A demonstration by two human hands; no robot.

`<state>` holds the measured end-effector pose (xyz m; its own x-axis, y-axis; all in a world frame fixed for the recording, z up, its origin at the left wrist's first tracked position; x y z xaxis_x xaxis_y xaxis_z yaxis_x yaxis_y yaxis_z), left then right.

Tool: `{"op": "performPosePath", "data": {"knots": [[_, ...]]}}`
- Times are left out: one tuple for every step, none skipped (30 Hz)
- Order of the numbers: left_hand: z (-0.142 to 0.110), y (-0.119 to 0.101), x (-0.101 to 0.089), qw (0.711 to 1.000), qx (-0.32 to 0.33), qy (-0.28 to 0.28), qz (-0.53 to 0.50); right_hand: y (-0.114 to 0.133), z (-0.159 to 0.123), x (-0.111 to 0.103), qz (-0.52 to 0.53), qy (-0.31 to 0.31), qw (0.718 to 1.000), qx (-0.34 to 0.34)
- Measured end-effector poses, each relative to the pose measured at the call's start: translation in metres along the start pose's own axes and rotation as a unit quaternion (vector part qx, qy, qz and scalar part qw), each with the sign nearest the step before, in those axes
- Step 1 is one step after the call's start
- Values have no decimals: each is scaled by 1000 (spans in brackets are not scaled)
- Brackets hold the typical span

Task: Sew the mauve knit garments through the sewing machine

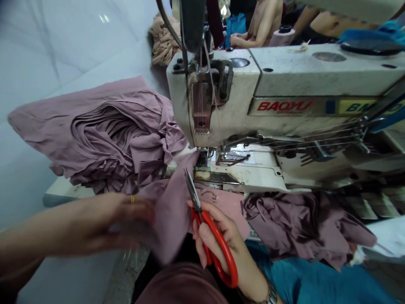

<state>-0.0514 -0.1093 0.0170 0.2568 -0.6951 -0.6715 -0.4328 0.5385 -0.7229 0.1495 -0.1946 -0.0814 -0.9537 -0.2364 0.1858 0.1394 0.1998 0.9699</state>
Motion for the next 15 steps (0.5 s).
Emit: {"op": "performPosePath", "data": {"knots": [[8,7,-5,1000,12,-24,-9,1,5,3,8,5,1000,4],[19,16,-15,997,22,-76,-2,2,9,6,19,11,1000,11],[30,27,-27,991,24,-132,17,1,13,9,36,17,999,18],[42,36,-38,984,40,-168,36,-1,16,12,57,24,998,24],[54,44,-46,981,50,-181,56,-3,18,15,78,32,996,28],[65,52,-52,980,56,-176,76,-6,19,18,95,38,994,30],[73,59,-57,982,58,-158,91,-8,20,20,106,42,993,32],[79,65,-60,985,52,-135,98,-11,21,22,110,45,992,33],[82,69,-62,988,42,-114,92,-12,22,24,109,44,992,33],[82,72,-64,993,28,-95,71,-13,25,26,105,42,993,33],[81,74,-66,996,10,-79,37,-13,28,28,99,39,994,31],[78,75,-66,998,-9,-67,-1,-12,33,30,93,37,995,30],[74,76,-67,997,-28,-59,-39,-11,39,33,87,33,995,26],[71,76,-66,995,-45,-54,-73,-9,45,35,81,29,996,21],[69,75,-65,992,-56,-49,-103,-7,52,37,77,25,997,16]]}}
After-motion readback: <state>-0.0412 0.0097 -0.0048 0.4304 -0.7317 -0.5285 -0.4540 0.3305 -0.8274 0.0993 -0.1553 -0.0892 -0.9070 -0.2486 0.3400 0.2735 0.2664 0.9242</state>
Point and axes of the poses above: each hand's wrist, its own z-axis towards the middle knuckle, its own x-axis out of the palm, y = z × x, the point moved 5 cm from there along z, towards the middle knuckle, and after that the axes turned 12 degrees about -z, right-handed, at the moved point
